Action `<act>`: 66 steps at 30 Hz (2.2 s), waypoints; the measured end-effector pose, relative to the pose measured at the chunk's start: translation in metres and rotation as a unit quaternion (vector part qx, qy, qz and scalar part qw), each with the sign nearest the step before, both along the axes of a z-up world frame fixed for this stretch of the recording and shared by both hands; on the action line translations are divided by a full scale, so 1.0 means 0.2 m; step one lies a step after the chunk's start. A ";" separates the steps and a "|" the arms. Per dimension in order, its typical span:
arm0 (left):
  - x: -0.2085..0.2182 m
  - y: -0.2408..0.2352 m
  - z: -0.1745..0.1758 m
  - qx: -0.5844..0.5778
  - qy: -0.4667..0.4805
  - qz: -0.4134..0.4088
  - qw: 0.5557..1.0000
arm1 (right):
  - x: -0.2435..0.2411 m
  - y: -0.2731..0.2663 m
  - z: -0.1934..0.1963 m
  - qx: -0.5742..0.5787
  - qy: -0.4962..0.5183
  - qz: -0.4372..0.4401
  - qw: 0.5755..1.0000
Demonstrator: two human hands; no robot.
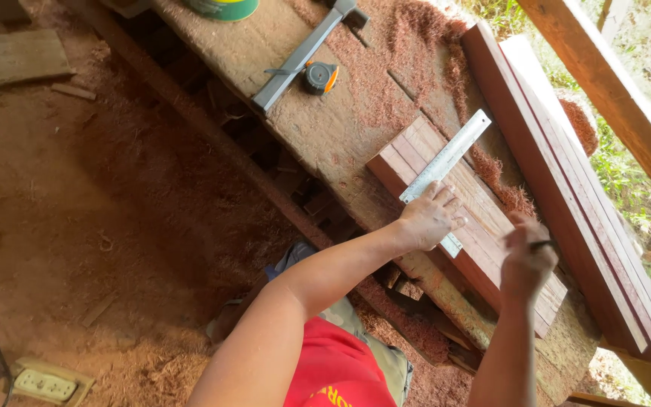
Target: The person marks lines on a stack of wooden planks using a try square and a pen. They then measure the planks with a tape measure and mark additional lines. The person flips the stack of planks and continues marking lines on the other side.
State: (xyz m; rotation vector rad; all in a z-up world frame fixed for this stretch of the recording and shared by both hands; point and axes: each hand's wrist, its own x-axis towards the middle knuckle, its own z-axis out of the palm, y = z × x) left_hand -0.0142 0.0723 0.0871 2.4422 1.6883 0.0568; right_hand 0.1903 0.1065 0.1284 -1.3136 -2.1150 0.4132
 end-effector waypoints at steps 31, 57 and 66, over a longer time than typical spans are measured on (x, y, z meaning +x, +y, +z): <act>0.01 0.05 -0.07 -0.009 -0.143 0.080 0.986 | -0.76 0.27 -0.04 -0.169 -0.108 0.151 0.968; 0.00 0.04 -0.03 0.018 -0.052 0.029 0.998 | -0.70 0.31 -0.12 -0.215 -0.073 0.171 0.959; 0.00 0.02 -0.02 -0.061 -0.080 0.021 0.995 | -0.75 0.29 -0.03 -0.133 -0.124 0.139 0.973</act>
